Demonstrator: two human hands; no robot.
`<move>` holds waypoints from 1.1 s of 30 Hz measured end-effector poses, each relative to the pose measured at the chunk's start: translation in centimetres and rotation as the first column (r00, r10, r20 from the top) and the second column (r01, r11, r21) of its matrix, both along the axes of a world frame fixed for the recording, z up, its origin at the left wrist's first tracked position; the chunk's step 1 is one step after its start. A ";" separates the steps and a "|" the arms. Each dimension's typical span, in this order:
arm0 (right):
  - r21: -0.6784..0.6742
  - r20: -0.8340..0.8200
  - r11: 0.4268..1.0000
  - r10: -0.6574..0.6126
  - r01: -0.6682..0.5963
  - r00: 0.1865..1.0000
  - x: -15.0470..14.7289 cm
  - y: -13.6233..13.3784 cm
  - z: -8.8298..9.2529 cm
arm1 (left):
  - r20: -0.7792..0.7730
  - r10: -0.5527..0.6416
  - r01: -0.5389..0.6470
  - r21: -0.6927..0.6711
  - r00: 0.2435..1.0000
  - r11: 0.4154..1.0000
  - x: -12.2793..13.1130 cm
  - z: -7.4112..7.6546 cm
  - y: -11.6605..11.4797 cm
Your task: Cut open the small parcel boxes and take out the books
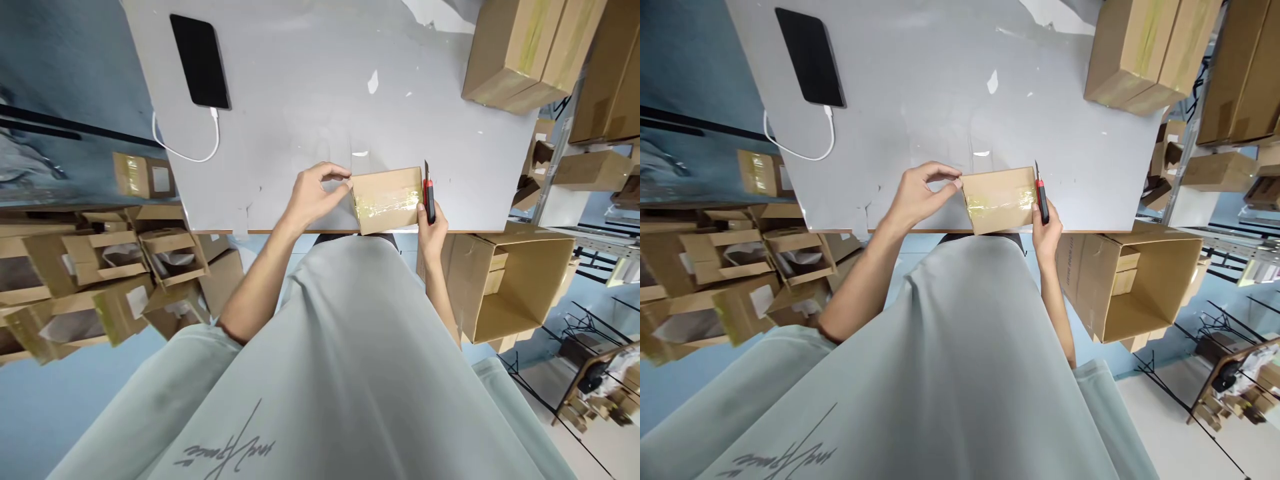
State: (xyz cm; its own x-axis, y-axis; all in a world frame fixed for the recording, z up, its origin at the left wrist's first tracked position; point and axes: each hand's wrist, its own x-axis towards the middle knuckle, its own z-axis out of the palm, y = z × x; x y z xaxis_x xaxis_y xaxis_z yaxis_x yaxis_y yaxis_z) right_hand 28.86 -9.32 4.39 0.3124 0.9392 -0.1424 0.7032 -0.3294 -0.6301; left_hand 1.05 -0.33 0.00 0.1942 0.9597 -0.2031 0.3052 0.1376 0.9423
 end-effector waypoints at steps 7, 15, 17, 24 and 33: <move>0.051 0.133 0.995 -0.088 0.081 0.987 0.0 -0.8 0.1 | 0.030 -0.005 0.007 -0.059 1.000 0.998 -0.2 0.0 -0.6; -0.211 -0.091 0.961 0.161 -0.177 0.983 -5.6 -3.2 5.6 | 0.100 -0.007 0.011 -0.031 0.995 0.999 -0.7 -1.5 0.0; -0.280 -0.133 0.931 0.206 -0.236 0.970 -7.1 -3.3 6.2 | 0.119 -0.009 0.012 -0.024 0.993 1.000 -0.6 -1.8 0.1; -0.361 -0.077 0.883 0.292 -0.299 0.953 -9.3 -3.1 6.6 | 0.125 -0.006 0.009 -0.029 0.992 1.000 -0.4 -1.7 -0.1; -0.576 0.272 0.780 0.467 -0.246 0.841 -14.3 -2.4 7.2 | 0.091 0.046 -0.047 0.010 0.995 0.999 0.3 -2.1 -0.3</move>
